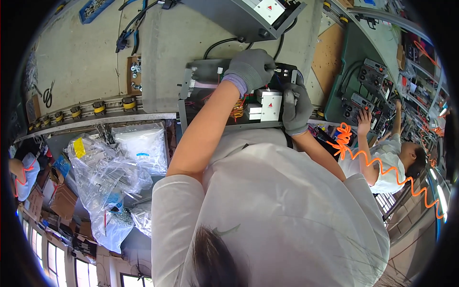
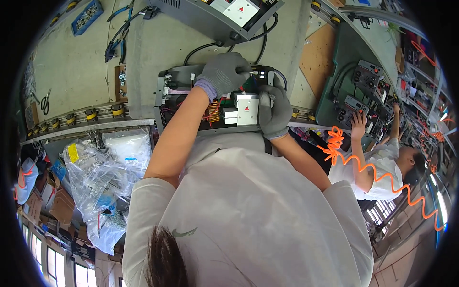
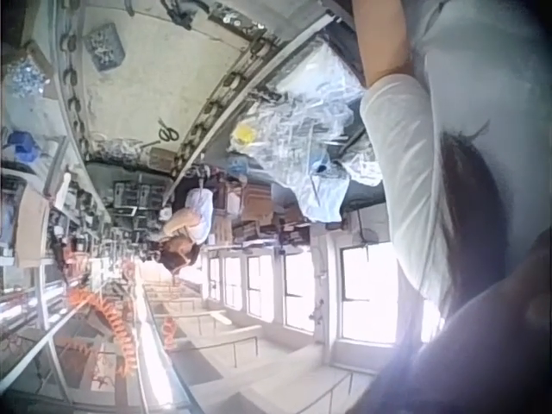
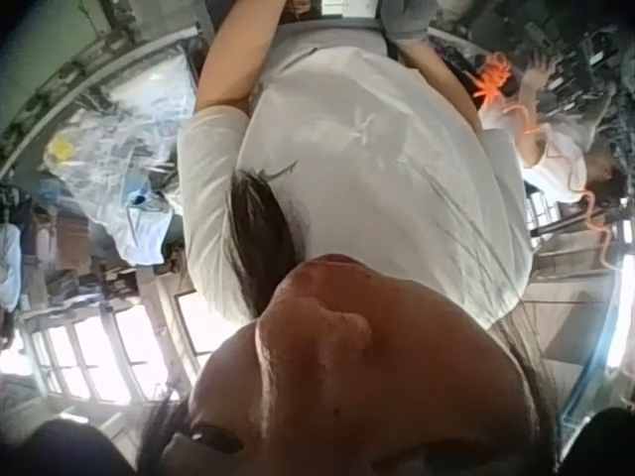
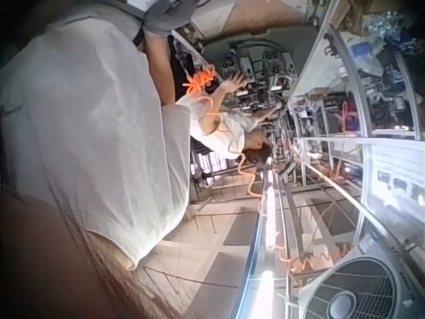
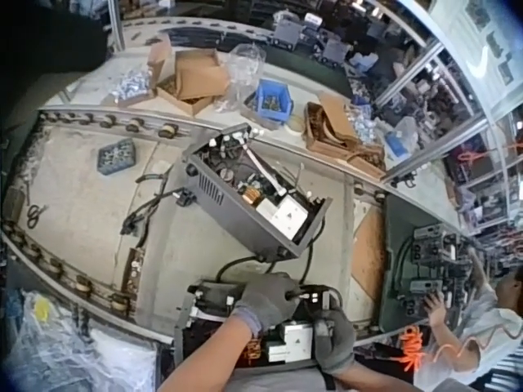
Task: The recorder is assembling internal components and wiring of a solar inverter unit.
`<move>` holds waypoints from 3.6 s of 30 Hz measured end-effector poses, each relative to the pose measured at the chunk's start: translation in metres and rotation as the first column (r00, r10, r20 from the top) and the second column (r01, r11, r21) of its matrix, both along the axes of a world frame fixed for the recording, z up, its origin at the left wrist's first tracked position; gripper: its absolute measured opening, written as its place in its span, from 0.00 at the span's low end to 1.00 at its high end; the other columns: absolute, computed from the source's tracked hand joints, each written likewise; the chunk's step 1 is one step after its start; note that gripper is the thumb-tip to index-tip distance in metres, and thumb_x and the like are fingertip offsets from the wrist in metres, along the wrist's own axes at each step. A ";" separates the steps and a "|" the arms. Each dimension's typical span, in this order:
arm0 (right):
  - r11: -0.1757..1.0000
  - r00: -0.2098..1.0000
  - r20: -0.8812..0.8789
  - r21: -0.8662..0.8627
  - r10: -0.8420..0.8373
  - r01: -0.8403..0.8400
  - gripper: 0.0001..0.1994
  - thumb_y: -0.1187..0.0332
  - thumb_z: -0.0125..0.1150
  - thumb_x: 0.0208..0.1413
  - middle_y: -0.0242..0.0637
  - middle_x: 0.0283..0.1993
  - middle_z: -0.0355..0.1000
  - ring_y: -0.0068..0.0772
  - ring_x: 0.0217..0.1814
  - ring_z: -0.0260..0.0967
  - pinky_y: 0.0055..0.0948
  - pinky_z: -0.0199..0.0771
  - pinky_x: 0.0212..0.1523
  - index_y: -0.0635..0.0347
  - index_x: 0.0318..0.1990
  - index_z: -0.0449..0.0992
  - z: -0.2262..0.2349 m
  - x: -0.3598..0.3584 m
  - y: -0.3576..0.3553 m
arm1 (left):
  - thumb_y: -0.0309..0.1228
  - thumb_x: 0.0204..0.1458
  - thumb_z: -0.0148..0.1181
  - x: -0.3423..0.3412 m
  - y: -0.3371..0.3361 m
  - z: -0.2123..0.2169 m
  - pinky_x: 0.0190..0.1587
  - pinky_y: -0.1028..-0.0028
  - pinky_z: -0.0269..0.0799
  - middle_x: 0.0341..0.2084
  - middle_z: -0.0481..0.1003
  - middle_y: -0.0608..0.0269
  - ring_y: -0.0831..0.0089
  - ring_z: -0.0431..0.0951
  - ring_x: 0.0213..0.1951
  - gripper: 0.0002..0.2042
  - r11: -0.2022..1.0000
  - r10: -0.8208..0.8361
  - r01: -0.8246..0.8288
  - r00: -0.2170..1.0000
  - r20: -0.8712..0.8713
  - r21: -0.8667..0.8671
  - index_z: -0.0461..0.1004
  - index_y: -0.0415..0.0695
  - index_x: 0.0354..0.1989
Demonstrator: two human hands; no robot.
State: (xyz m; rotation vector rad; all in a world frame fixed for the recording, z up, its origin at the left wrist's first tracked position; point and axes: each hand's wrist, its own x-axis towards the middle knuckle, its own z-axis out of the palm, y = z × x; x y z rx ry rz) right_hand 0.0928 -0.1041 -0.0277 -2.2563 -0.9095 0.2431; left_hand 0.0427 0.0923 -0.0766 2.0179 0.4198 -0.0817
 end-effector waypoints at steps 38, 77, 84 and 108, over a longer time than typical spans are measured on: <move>0.995 0.995 0.086 -0.092 0.049 -0.041 0.07 0.68 0.61 0.58 0.48 0.39 0.78 0.52 0.37 0.78 0.40 0.77 0.37 0.58 0.42 0.78 0.005 0.003 0.001 | 0.33 0.50 0.63 0.008 -0.019 0.007 0.45 0.61 0.75 0.34 0.79 0.60 0.58 0.79 0.41 0.06 0.968 -0.009 -0.027 0.989 0.145 0.249 0.83 0.49 0.35; 0.994 0.994 0.076 -0.077 -0.074 0.080 0.24 0.60 0.65 0.55 0.48 0.53 0.73 0.53 0.52 0.74 0.42 0.76 0.50 0.59 0.57 0.69 -0.002 -0.001 -0.005 | 0.43 0.50 0.63 -0.013 -0.024 0.009 0.43 0.62 0.70 0.30 0.80 0.72 0.69 0.77 0.40 0.09 0.838 -0.056 -0.079 0.972 0.229 0.541 0.84 0.55 0.32; 0.997 0.997 0.021 -0.034 -0.069 0.070 0.26 0.61 0.64 0.56 0.49 0.55 0.73 0.51 0.55 0.74 0.41 0.76 0.52 0.60 0.60 0.67 -0.005 -0.001 -0.005 | 0.41 0.51 0.62 -0.009 -0.025 0.007 0.42 0.63 0.69 0.29 0.80 0.71 0.70 0.77 0.38 0.08 0.815 -0.086 -0.071 0.967 0.241 0.575 0.84 0.54 0.31; 0.984 0.989 -0.090 -0.142 -0.118 0.105 0.32 0.60 0.60 0.57 0.56 0.57 0.68 0.60 0.54 0.71 0.48 0.74 0.52 0.57 0.69 0.62 0.009 0.000 -0.007 | 0.34 0.60 0.58 -0.048 0.037 0.033 0.52 0.70 0.74 0.45 0.81 0.52 0.65 0.82 0.47 0.17 0.999 -0.005 0.006 1.000 -0.015 0.051 0.77 0.42 0.55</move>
